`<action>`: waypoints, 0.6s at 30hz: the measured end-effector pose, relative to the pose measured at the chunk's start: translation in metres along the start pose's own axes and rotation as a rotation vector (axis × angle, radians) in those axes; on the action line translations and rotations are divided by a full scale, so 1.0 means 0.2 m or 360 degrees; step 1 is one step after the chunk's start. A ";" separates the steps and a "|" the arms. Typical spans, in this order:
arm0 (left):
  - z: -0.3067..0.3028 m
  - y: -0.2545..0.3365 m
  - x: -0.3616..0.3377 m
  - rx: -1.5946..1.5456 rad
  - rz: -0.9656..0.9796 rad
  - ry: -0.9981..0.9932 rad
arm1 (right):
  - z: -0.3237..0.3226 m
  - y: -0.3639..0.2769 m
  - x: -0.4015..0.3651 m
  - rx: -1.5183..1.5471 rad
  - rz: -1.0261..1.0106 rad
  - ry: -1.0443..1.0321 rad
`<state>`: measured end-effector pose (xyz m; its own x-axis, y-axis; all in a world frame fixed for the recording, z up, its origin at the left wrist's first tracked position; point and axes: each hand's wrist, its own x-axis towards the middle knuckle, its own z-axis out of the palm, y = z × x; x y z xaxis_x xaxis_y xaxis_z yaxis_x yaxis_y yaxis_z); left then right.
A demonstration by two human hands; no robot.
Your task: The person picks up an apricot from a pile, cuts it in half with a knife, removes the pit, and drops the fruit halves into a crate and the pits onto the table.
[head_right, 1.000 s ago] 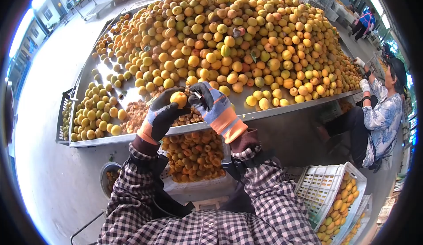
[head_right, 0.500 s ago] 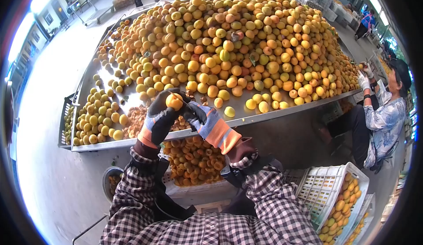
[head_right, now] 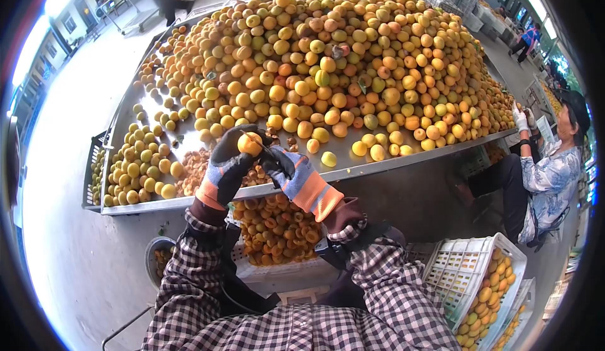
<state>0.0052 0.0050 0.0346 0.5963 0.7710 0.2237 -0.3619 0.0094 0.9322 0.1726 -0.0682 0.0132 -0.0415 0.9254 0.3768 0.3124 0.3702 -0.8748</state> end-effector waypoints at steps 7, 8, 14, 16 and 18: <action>0.07 -0.06 -0.02 -0.0180 -0.0074 0.0007 | 0.06 0.07 -0.01 0.0070 0.0222 -0.0050; 0.06 -0.08 -0.03 -0.0183 -0.0118 0.0036 | 0.06 0.07 -0.02 0.0069 0.0220 -0.0044; -0.02 -0.03 0.00 0.0173 -0.0118 0.0043 | 0.04 0.06 0.01 0.0186 0.0247 -0.0126; -0.04 -0.06 0.01 0.0253 -0.0016 0.0096 | 0.02 0.05 0.01 -0.0244 0.0131 -0.0031; -0.03 -0.08 0.00 0.0211 0.0001 0.0130 | 0.01 0.02 0.00 -0.0295 0.0148 -0.0007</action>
<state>0.0064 0.0091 0.0187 0.5338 0.8202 0.2056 -0.2614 -0.0712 0.9626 0.1715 -0.0666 0.0078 -0.0086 0.9553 0.2955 0.4846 0.2625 -0.8344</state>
